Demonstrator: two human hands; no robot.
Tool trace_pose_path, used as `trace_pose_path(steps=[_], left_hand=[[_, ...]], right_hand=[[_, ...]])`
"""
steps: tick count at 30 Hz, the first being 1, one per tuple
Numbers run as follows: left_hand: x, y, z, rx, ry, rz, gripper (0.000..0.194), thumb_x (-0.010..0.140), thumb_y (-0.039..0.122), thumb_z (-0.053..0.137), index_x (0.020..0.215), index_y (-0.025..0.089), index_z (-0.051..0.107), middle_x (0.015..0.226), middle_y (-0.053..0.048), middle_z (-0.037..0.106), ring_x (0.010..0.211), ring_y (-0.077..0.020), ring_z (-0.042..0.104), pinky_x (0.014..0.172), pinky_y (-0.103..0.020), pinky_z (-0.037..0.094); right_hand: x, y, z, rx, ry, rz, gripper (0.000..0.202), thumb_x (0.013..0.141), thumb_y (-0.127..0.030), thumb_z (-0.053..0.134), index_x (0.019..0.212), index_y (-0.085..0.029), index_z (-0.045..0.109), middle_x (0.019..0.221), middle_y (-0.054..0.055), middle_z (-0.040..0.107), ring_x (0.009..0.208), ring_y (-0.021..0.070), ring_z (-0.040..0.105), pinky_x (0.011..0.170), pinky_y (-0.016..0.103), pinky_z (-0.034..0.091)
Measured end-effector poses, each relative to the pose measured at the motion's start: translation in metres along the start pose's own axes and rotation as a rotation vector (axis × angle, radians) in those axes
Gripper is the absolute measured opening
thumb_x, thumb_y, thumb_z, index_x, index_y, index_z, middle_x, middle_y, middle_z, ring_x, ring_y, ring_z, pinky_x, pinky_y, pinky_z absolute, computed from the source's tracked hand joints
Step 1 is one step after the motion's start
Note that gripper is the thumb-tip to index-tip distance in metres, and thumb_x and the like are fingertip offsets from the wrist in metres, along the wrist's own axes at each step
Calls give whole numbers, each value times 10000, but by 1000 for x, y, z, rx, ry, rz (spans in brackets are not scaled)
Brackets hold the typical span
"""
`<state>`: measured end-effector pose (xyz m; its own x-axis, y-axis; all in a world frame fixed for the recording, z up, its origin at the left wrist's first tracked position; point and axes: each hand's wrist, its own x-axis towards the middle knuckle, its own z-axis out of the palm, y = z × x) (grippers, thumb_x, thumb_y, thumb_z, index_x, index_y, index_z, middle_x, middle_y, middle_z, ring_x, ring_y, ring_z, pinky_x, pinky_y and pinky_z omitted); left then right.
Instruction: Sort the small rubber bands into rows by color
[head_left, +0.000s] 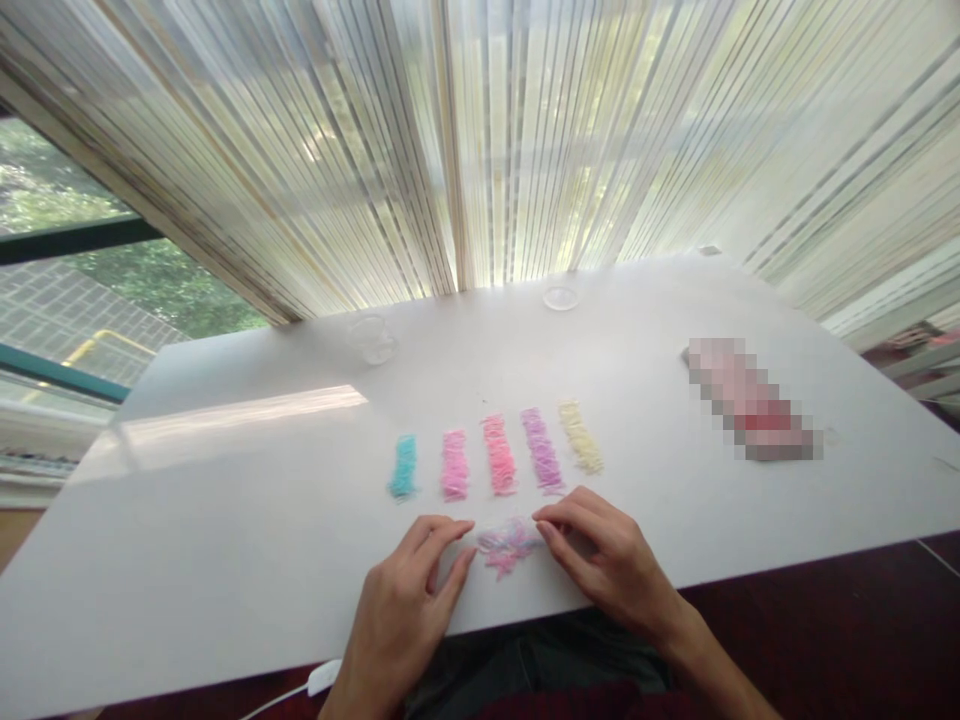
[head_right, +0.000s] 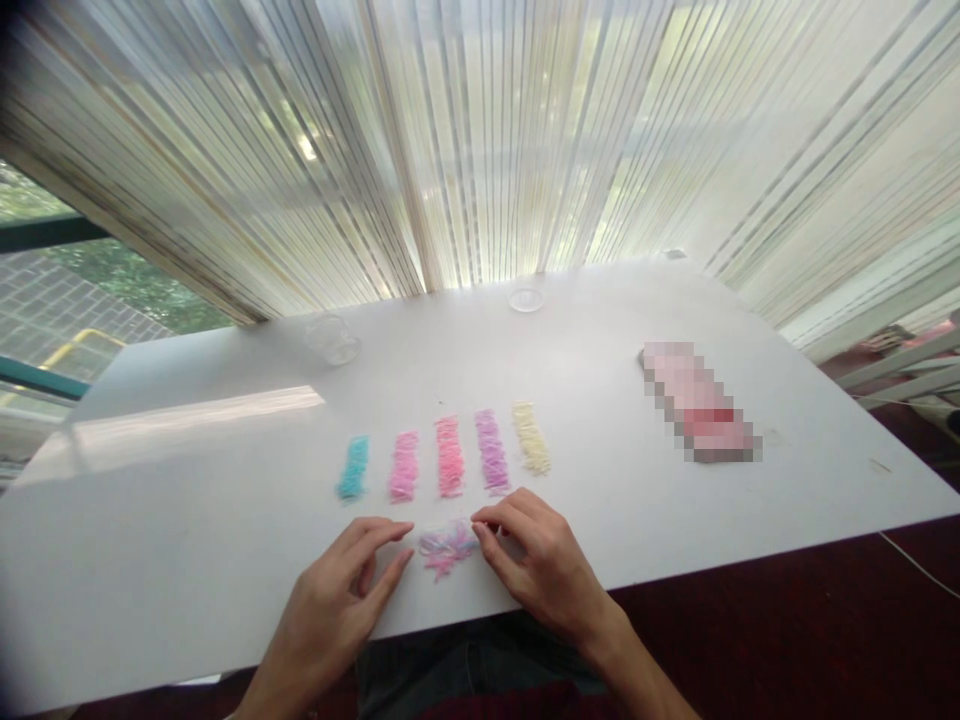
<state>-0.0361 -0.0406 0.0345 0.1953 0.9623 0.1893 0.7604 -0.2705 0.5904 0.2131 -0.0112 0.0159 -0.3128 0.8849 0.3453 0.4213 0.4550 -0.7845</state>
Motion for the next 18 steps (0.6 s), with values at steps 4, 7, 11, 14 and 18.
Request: trace_pose_path(steps=[4,7,11,14,18], left_hand=[[2,7,9,69,-20,22,230,1029,304,519,1151,254,706,984,-15,724,721,-145,718,625,-231,561],[6,8,11,67,-25,29,213,1034,293,507,1066,248,712,944,-9,714,741,-148,727,649,-235,562],[8,5,11,31,-22,39,198,1028,268,516,993,241,709,917,-4,707,711,-137,704,621,-225,544],[7,4,10,-11,2,35,173,1020,271,543,998,239,712,924,-8,704,720,-137,695,611,-221,539],[5,4,10,-106,49,3,146,1011,281,585,1032,235,722,944,-19,700,728,-132,678,628,-215,541]], right_hand=[[0,-1,1,-18,-3,-18,116,1004,-162,596,999,-222,695,846,31,699,793,183,660,722,299,530],[0,-1,2,-28,0,-23,118,1005,-158,595,1002,-221,694,847,32,699,801,186,655,726,305,527],[0,-1,3,-32,3,-19,119,1009,-158,591,999,-214,696,834,30,694,787,182,649,720,305,526],[-1,0,3,-31,1,-23,118,1009,-158,590,1002,-212,695,847,32,699,796,184,651,725,307,529],[0,-3,3,-26,11,-31,113,1005,-154,599,1005,-214,694,858,31,705,805,184,651,731,308,531]])
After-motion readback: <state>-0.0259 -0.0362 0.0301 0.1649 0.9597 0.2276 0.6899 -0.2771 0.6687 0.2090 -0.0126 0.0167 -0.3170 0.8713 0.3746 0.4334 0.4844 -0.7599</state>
